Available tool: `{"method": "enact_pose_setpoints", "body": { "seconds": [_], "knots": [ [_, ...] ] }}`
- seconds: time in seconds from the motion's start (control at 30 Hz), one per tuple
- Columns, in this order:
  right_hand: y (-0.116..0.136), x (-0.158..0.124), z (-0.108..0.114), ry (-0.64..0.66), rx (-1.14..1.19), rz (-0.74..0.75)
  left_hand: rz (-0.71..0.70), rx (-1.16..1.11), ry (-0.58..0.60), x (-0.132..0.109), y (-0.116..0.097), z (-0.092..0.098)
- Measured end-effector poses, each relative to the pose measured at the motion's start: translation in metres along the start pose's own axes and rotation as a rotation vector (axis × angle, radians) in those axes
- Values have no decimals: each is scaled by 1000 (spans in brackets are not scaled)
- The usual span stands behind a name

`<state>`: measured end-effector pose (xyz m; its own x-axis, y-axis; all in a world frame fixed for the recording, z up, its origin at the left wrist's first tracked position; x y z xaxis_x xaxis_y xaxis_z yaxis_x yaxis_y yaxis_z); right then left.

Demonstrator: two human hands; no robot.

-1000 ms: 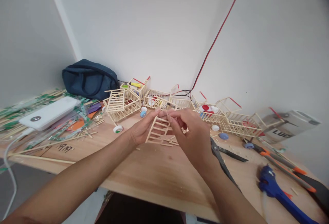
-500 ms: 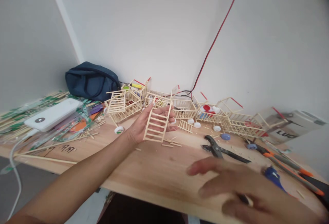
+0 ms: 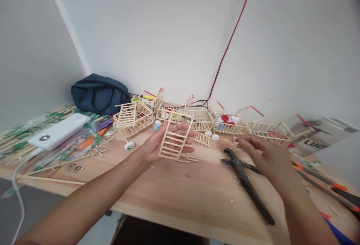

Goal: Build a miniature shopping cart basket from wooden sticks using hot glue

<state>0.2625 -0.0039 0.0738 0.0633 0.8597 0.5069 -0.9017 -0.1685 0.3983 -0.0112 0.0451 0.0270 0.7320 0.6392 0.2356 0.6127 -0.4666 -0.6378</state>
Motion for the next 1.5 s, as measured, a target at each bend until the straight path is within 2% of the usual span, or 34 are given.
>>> {"method": "enact_pose_setpoints", "body": {
  "seconds": [0.23, 0.33, 0.47, 0.7, 1.13, 1.33, 1.5],
  "knots": [
    [43, 5, -33, 103, 171, 7, 49, -32, -44, 4, 7, 0],
    [52, 4, -51, 135, 198, -15, 41, -46, -108, 5, 7, 4],
    [61, 2, -71, 177, 357, 57, 51, -21, -187, 7, 10, 9],
    [64, 0, -86, 197, 709, -96, 97, 15, -188, 11, 21, 12],
    [79, -7, -97, 233, 948, -221, 142, 2, -265, 13, 36, 21],
    [70, -9, -102, 207, 984, -264, 145, 9, -241, 14, 35, 15],
    [48, -11, -112, 127, 1078, -391, 167, 125, -200, 12, 26, 14]
  ]
}}
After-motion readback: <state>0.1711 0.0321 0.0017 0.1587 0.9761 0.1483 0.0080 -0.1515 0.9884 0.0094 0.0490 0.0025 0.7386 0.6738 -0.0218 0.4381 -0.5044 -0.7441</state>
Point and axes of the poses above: each hand's wrist, its own x-axis towards the middle knuckle, its own z-axis out of the back of the hand, y = z × x, the point moved 5 cm from there along x, towards the middle knuckle
